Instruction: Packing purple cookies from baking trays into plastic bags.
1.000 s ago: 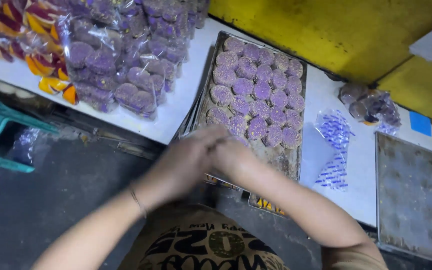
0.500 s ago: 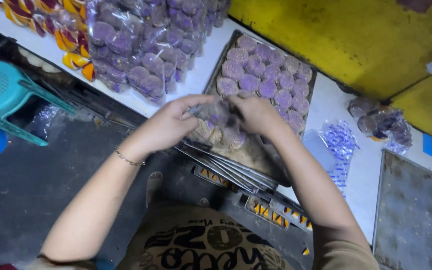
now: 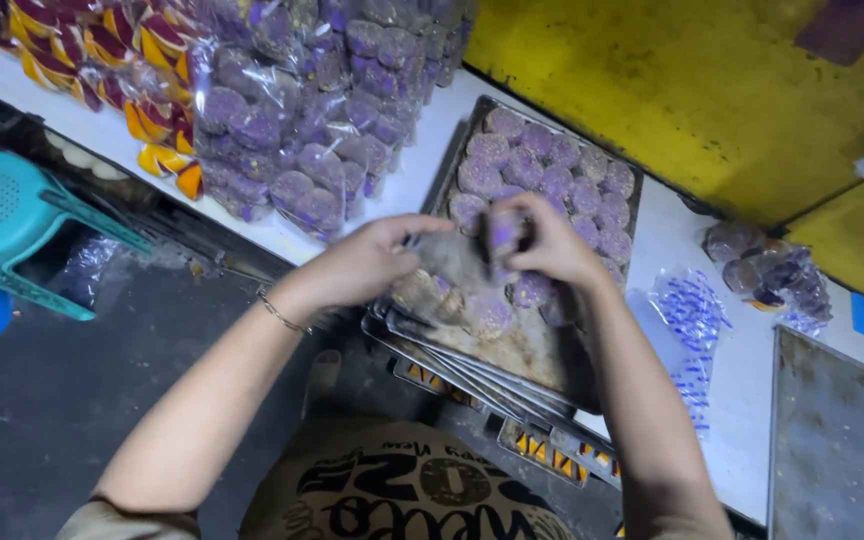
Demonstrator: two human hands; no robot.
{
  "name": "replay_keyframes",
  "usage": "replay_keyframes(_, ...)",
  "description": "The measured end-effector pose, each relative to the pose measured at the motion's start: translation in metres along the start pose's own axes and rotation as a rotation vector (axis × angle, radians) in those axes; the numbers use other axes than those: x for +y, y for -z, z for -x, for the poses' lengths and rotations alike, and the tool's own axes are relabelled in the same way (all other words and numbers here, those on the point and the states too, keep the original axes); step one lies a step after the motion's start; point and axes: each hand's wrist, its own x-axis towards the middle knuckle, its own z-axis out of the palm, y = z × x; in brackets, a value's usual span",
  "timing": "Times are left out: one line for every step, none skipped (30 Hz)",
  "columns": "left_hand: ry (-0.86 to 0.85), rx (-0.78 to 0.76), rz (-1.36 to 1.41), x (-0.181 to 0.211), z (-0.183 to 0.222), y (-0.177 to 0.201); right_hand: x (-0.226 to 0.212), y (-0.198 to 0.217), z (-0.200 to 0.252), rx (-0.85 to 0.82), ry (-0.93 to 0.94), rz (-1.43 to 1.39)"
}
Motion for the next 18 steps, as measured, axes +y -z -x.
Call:
replay_keyframes(0.005,-0.008,0.002,-0.005,-0.002,0.003,0.001,-0.005,0.007,0.002,-0.009,-0.003)
replay_keyframes(0.01,-0.027,0.05,-0.009,-0.005,0.006,0.002,-0.009,0.014,0.308,0.056,-0.179)
replay_keyframes(0.01,-0.053,0.098,-0.013,-0.01,0.008,0.004,-0.011,0.022,0.623,0.12,-0.347)
replay_keyframes(0.009,-0.067,0.098,-0.018,-0.018,0.011,-0.035,-0.017,0.017,0.633,0.112,-0.341)
replay_keyframes(0.011,-0.106,0.167,-0.022,-0.026,0.013,-0.075,-0.024,0.012,0.67,0.192,-0.326)
replay_keyframes(0.015,-0.145,0.235,-0.026,-0.033,0.015,-0.114,-0.031,0.007,0.704,0.273,-0.308)
replay_keyframes(0.019,-0.164,0.234,-0.05,-0.052,0.016,-0.119,-0.035,0.003,0.718,0.259,-0.302)
replay_keyframes(0.037,-0.153,0.349,-0.074,-0.069,0.017,-0.123,-0.041,-0.001,0.458,0.226,-0.065)
replay_keyframes(0.06,-0.138,0.455,-0.099,-0.085,0.022,-0.129,-0.049,-0.007,0.197,0.187,0.155)
replay_keyframes(0.07,-0.154,0.446,-0.088,-0.068,0.021,-0.151,-0.048,-0.004,0.212,0.173,0.15)
replay_keyframes(-0.051,-0.128,0.313,-0.074,-0.059,0.023,-0.17,-0.042,-0.006,0.035,0.051,0.287)
replay_keyframes(-0.173,-0.101,0.182,-0.061,-0.05,0.026,-0.189,-0.037,-0.009,-0.143,-0.076,0.419)
replay_keyframes(-0.17,-0.117,0.177,-0.068,-0.062,0.025,-0.146,-0.059,-0.009,-0.131,-0.088,0.415)
replay_keyframes(-0.339,-0.122,-0.078,-0.076,-0.075,0.024,-0.102,-0.081,-0.009,-0.146,-0.035,0.711)
replay_keyframes(-0.497,-0.125,-0.323,-0.087,-0.081,0.018,-0.06,-0.108,-0.003,-0.179,0.017,1.001)
replay_keyframes(-0.485,-0.141,-0.316,-0.086,-0.076,0.023,-0.068,-0.113,0.004,-0.185,0.001,0.989)
replay_keyframes(-0.501,-0.187,-0.316,-0.08,-0.083,0.031,-0.072,-0.111,0.002,-0.238,-0.135,0.962)
replay_keyframes(-0.516,-0.233,-0.317,-0.072,-0.09,0.038,-0.077,-0.107,0.0,-0.287,-0.27,0.93)
